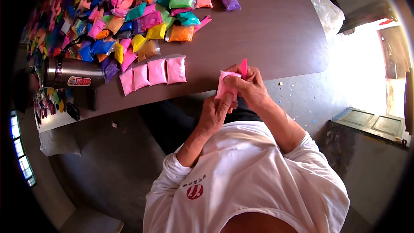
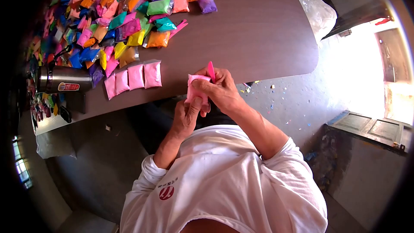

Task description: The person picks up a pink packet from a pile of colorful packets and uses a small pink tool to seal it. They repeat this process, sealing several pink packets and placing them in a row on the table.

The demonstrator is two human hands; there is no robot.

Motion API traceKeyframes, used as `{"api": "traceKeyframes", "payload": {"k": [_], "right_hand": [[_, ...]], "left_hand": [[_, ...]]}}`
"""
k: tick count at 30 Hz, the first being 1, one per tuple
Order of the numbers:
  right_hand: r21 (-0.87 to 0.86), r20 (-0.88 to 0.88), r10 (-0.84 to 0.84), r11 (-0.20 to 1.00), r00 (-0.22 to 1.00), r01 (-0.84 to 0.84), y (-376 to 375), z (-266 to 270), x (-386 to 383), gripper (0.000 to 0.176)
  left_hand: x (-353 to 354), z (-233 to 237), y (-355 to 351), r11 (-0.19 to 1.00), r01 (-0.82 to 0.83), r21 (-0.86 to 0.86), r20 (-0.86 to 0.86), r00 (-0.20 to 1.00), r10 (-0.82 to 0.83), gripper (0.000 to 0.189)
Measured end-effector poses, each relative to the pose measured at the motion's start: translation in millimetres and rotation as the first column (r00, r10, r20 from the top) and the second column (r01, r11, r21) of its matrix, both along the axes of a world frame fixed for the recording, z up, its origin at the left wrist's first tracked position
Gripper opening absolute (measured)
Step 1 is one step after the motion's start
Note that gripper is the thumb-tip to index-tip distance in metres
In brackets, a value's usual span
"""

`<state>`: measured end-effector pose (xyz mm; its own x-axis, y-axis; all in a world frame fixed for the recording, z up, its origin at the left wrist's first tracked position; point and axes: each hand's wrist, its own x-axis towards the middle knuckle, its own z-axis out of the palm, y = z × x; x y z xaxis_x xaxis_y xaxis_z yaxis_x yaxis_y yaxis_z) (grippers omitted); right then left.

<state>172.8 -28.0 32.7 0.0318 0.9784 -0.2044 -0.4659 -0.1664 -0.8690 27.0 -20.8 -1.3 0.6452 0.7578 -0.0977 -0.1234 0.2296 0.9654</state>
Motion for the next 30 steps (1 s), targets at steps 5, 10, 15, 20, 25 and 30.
{"api": "traceKeyframes", "payload": {"k": [5, 10, 15, 20, 25, 30], "right_hand": [[-0.065, -0.027, 0.020, 0.998, 0.999, -0.022, 0, 6, 1, 0.019], [-0.084, 0.058, -0.091, 0.992, 0.994, 0.096, -5, -3, -3, 0.022], [-0.165, 0.036, -0.079, 0.983, 0.996, 0.084, -18, 2, 0, 0.031], [-0.135, 0.065, -0.041, 0.990, 0.997, 0.049, -20, -3, -3, 0.018], [0.008, 0.109, 0.001, 1.000, 0.994, -0.002, -13, 7, -3, 0.022], [0.038, 0.039, 0.069, 0.997, 0.997, -0.071, -13, 9, 0, 0.024]], "left_hand": [[1, -3, -3, 1.000, -0.015, 0.012, -0.023, 1.000, 0.015, 0.035], [3, 0, -5, 0.999, -0.035, 0.020, -0.067, 0.997, 0.036, 0.037], [1, 4, -3, 0.999, -0.023, 0.040, -0.200, 0.979, 0.031, 0.040], [4, -12, -13, 0.999, 0.006, -0.050, -0.087, 0.996, -0.011, 0.040], [4, 3, -7, 0.997, -0.006, -0.078, 0.004, 1.000, 0.006, 0.040], [-4, 2, -2, 1.000, 0.006, -0.030, -0.061, 0.998, -0.007, 0.040]]}}
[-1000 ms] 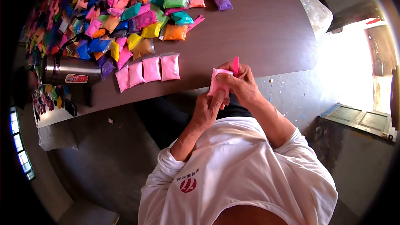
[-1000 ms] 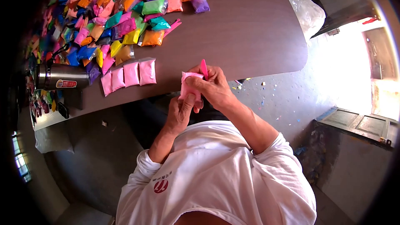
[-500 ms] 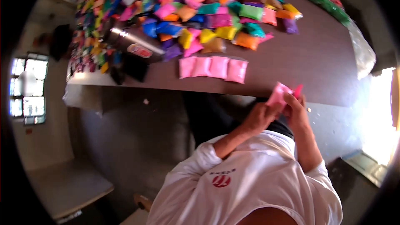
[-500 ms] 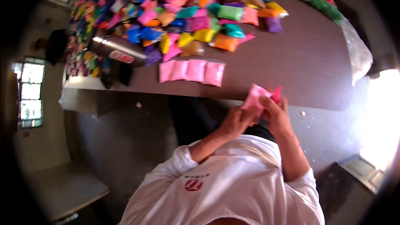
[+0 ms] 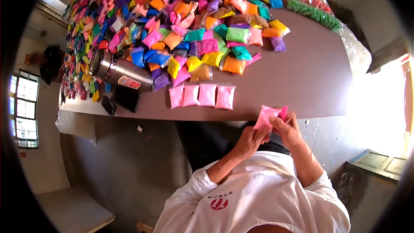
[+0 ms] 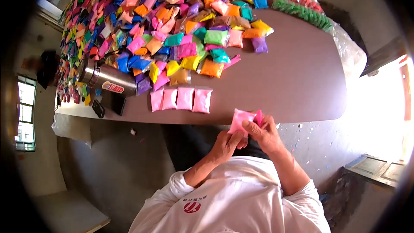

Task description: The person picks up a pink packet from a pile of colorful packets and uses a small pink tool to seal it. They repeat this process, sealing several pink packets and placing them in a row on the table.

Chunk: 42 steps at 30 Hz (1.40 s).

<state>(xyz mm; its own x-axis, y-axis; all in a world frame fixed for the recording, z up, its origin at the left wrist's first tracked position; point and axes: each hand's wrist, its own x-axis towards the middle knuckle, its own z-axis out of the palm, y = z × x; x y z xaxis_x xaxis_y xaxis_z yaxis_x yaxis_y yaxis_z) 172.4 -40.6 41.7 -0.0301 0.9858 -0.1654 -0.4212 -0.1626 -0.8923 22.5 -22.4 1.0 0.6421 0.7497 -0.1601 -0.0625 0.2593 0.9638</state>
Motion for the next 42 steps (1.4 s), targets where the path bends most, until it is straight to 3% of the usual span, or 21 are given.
{"api": "traceKeyframes", "payload": {"k": [3, 6, 8, 13, 15, 17, 20, 23, 24, 27, 29, 31, 35, 38, 40, 42], "right_hand": [[0.083, 0.068, 0.074, 0.993, 0.995, -0.080, 9, -2, 2, 0.023], [0.124, 0.102, 0.054, 0.990, 0.993, -0.067, 10, -13, 3, 0.021], [0.153, 0.246, 0.037, 0.985, 0.969, -0.076, 9, -12, 4, 0.020], [0.074, 0.205, 0.077, 0.993, 0.976, -0.093, 11, -12, 2, 0.023], [0.090, 0.121, 0.187, 0.976, 0.975, -0.198, 10, -6, 4, 0.025], [0.055, 0.174, 0.187, 0.978, 0.967, -0.199, 9, 0, -1, 0.025], [0.119, 0.576, 0.083, 0.976, 0.813, -0.184, 5, -11, 4, 0.023], [0.217, 0.629, -0.006, 0.962, 0.777, -0.168, 9, -2, 1, 0.023], [0.081, 0.484, 0.052, 0.991, 0.874, -0.104, 9, 8, -5, 0.027], [0.074, 0.365, 0.014, 0.996, 0.931, -0.044, 10, 13, -8, 0.029], [0.112, 0.402, 0.002, 0.992, 0.916, -0.051, 10, 5, -3, 0.031], [0.087, 0.255, 0.152, 0.980, 0.955, -0.179, 11, 6, 0, 0.032], [0.101, 0.203, 0.189, 0.972, 0.961, -0.212, 8, -4, 10, 0.031], [0.141, 0.339, 0.165, 0.964, 0.926, -0.223, 4, -11, 16, 0.029], [0.138, 0.152, 0.171, 0.972, 0.974, -0.192, 2, -14, 17, 0.025], [0.133, 0.134, 0.172, 0.973, 0.976, -0.189, 0, -11, 16, 0.024]], "left_hand": [[1, -5, -3, 0.997, -0.033, -0.064, 0.060, 0.997, 0.037, 0.040], [-4, -11, -4, 0.998, 0.040, -0.048, 0.081, 0.996, -0.036, 0.044], [-4, -10, -5, 0.997, 0.048, -0.065, 0.087, 0.995, -0.042, 0.044], [-7, -10, -1, 0.999, 0.033, -0.036, 0.093, 0.995, -0.029, 0.040], [-9, -17, -4, 0.999, 0.049, -0.024, 0.065, 0.997, -0.048, 0.038], [-8, -24, -7, 0.998, 0.037, -0.042, 0.110, 0.993, -0.032, 0.037], [-9, -21, -5, 0.997, 0.055, -0.049, 0.150, 0.988, -0.047, 0.039], [-8, -19, -4, 0.996, 0.069, -0.051, 0.158, 0.986, -0.060, 0.040], [-9, -18, -3, 0.996, 0.082, -0.041, 0.172, 0.982, -0.074, 0.039], [-9, -10, -1, 0.997, 0.058, -0.047, 0.091, 0.994, -0.054, 0.037], [-9, -14, -1, 0.997, 0.067, -0.034, 0.105, 0.992, -0.064, 0.036], [-10, -16, -2, 0.997, 0.072, -0.028, 0.124, 0.990, -0.068, 0.035], [-9, -19, -5, 0.994, 0.112, -0.021, 0.045, 0.993, -0.111, 0.036], [-7, -6, -4, 0.987, 0.145, -0.072, 0.087, 0.986, -0.139, 0.036], [-6, 0, -1, 0.978, 0.206, -0.024, 0.066, 0.977, -0.204, 0.037], [-6, 0, -3, 0.976, 0.215, -0.016, 0.040, 0.976, -0.214, 0.036]]}}
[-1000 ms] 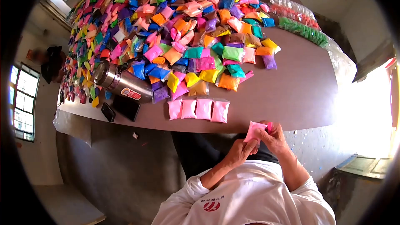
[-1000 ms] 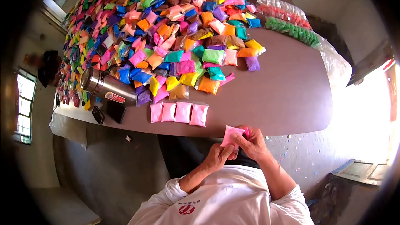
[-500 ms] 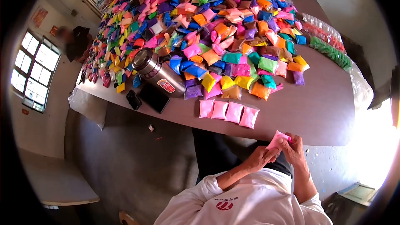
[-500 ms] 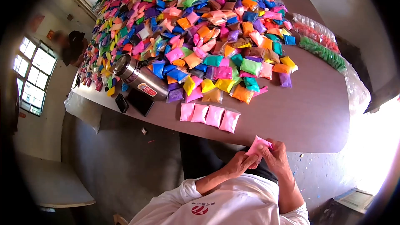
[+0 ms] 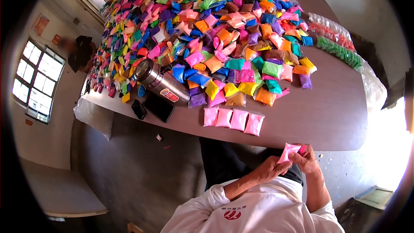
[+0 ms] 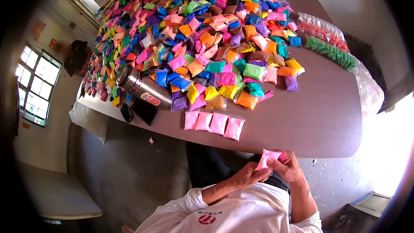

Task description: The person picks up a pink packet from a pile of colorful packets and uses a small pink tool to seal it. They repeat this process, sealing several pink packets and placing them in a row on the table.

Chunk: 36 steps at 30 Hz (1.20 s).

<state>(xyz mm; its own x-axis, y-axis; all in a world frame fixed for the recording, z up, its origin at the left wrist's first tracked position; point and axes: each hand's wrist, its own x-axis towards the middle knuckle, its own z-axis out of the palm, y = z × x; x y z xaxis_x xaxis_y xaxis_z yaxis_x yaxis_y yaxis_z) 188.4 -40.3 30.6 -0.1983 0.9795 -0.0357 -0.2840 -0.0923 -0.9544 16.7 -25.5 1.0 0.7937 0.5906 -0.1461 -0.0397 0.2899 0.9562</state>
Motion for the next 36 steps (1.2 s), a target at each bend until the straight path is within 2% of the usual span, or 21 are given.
{"api": "traceKeyframes", "payload": {"k": [2, 4, 5, 7, 8, 9, 11, 12, 13, 15, 17, 21, 24, 26, 29, 33, 35, 36], "right_hand": [[-0.010, -0.016, 0.000, 1.000, 1.000, 0.000, -2, 2, 2, 0.024], [0.073, 0.122, -0.041, 0.997, 0.992, 0.032, -1, 3, 4, 0.023], [0.073, 0.114, -0.041, 0.997, 0.993, 0.032, -3, 5, 6, 0.023], [0.086, 0.249, -0.053, 0.996, 0.967, 0.032, -3, 10, 11, 0.022], [0.072, 0.275, -0.048, 0.997, 0.960, 0.029, -3, 11, 12, 0.020], [0.081, 0.261, -0.033, 0.997, 0.965, 0.012, -6, 15, 14, 0.020], [-0.052, 0.329, -0.105, 0.990, 0.938, 0.130, -9, 16, 10, 0.017], [0.000, 0.276, -0.199, 0.978, 0.940, 0.207, -12, 5, 8, 0.016], [0.043, 0.218, -0.292, 0.956, 0.931, 0.290, -11, 3, 2, 0.015], [-0.017, 0.185, -0.195, 0.979, 0.963, 0.202, -10, 11, 12, 0.028], [-0.067, 0.179, -0.333, 0.935, 0.926, 0.349, -18, -6, 17, 0.034], [-0.078, 0.167, -0.278, 0.953, 0.946, 0.294, -15, -10, 26, 0.035], [-0.003, 0.211, -0.225, 0.973, 0.951, 0.231, -11, -14, 28, 0.038], [-0.007, 0.186, -0.177, 0.983, 0.967, 0.181, -9, 2, 18, 0.034], [-0.050, 0.098, -0.150, 0.987, 0.984, 0.156, -9, 0, 11, 0.029], [-0.068, 0.085, -0.131, 0.988, 0.988, 0.137, -13, -21, 17, 0.027], [-0.082, 0.096, -0.174, 0.980, 0.980, 0.182, -16, -17, 19, 0.027], [-0.114, 0.042, -0.093, 0.989, 0.995, 0.097, -11, -1, 19, 0.029]], "left_hand": [[1, -1, -2, 1.000, 0.010, 0.011, -0.023, 1.000, -0.010, 0.036], [2, 0, 0, 0.998, -0.023, -0.062, -0.023, 1.000, 0.022, 0.033], [2, 4, 0, 0.998, -0.025, -0.061, -0.030, 0.999, 0.023, 0.033], [3, 21, 8, 0.996, -0.081, 0.048, 0.067, 0.995, 0.077, 0.031], [3, 12, 10, 1.000, -0.018, -0.016, 0.081, 0.997, 0.019, 0.034], [6, 13, 12, 0.999, -0.036, -0.006, 0.068, 0.997, 0.036, 0.034], [7, 23, 15, 0.992, -0.067, 0.110, 0.050, 0.997, 0.062, 0.035], [5, 39, 19, 0.984, -0.065, 0.164, 0.009, 0.998, 0.064, 0.038], [9, 36, 18, 0.970, -0.098, 0.220, 0.052, 0.995, 0.089, 0.039], [13, 35, 17, 0.983, -0.069, 0.172, 0.027, 0.998, 0.065, 0.038], [19, 34, 17, 0.968, -0.126, 0.216, 0.062, 0.991, 0.115, 0.036], [23, 42, 18, 0.968, -0.154, 0.199, 0.090, 0.986, 0.139, 0.036], [22, 40, 16, 0.956, -0.218, 0.198, 0.107, 0.974, 0.200, 0.038], [16, 40, 17, 0.980, -0.114, 0.165, 0.010, 0.993, 0.114, 0.040], [13, 32, 12, 0.987, -0.093, 0.134, -0.034, 0.995, 0.099, 0.044], [15, 18, 10, 0.994, -0.081, 0.071, -0.017, 0.996, 0.083, 0.046], [17, 20, 10, 0.993, -0.074, 0.092, -0.010, 0.997, 0.075, 0.046], [15, 31, 13, 0.997, -0.020, 0.075, -0.008, 1.000, 0.020, 0.047]]}}
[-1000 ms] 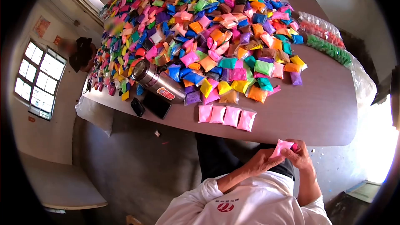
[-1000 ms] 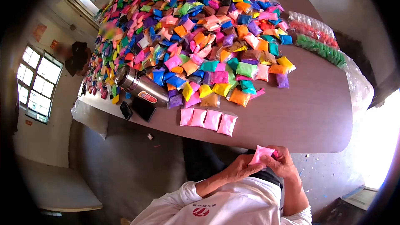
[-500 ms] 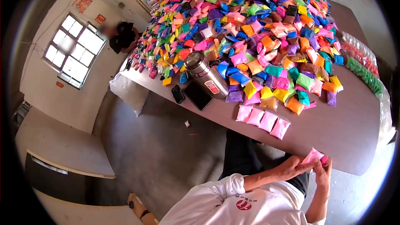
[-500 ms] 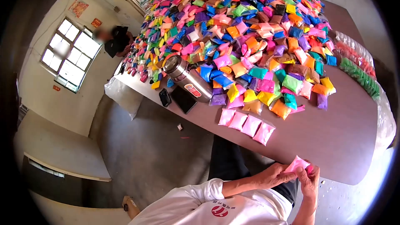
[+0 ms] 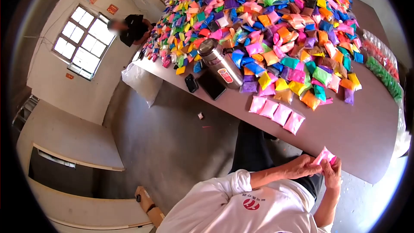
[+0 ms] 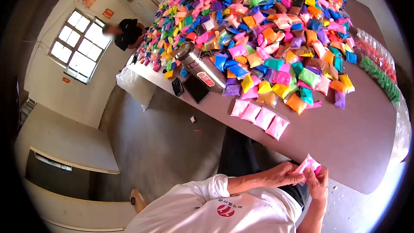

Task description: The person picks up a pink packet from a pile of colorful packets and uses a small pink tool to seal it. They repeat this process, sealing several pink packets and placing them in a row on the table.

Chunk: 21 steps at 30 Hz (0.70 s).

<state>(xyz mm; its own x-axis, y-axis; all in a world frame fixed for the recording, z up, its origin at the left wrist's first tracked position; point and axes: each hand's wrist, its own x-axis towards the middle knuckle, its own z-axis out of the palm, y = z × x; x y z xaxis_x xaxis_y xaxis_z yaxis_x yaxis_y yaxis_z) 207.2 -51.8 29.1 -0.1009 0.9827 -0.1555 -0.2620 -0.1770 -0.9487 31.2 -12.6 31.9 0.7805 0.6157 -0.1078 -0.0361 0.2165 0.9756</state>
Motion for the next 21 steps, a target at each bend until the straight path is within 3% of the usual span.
{"api": "traceKeyframes", "payload": {"k": [3, 4, 7, 11, 13, 21], "right_hand": [[-0.030, 0.049, 0.048, 0.998, 0.998, -0.046, -2, -11, 12, 0.032], [-0.030, 0.054, -0.103, 0.994, 0.993, 0.105, -4, 1, -1, 0.035], [-0.083, 0.116, -0.120, 0.988, 0.986, 0.130, -18, -28, 9, 0.038], [-0.050, 0.037, -0.191, 0.980, 0.981, 0.192, -15, -26, -1, 0.036], [-0.148, -0.078, -0.152, 0.979, 0.985, 0.140, -12, -9, -4, 0.031], [-0.101, -0.020, -0.159, 0.983, 0.987, 0.157, -12, -3, -17, 0.029]], "left_hand": [[1, 8, 2, 1.000, -0.008, -0.016, 0.040, 0.999, 0.008, 0.050], [3, 4, -1, 0.999, -0.033, -0.015, 0.032, 0.999, 0.034, 0.051], [7, 9, -3, 0.997, -0.073, -0.018, -0.001, 0.997, 0.073, 0.050], [6, 4, -1, 0.998, -0.051, 0.023, -0.017, 0.999, 0.052, 0.046], [5, 3, -1, 0.994, -0.105, 0.021, 0.029, 0.994, 0.104, 0.044], [3, -12, -7, 0.981, -0.174, -0.084, 0.072, 0.981, 0.180, 0.045]]}}
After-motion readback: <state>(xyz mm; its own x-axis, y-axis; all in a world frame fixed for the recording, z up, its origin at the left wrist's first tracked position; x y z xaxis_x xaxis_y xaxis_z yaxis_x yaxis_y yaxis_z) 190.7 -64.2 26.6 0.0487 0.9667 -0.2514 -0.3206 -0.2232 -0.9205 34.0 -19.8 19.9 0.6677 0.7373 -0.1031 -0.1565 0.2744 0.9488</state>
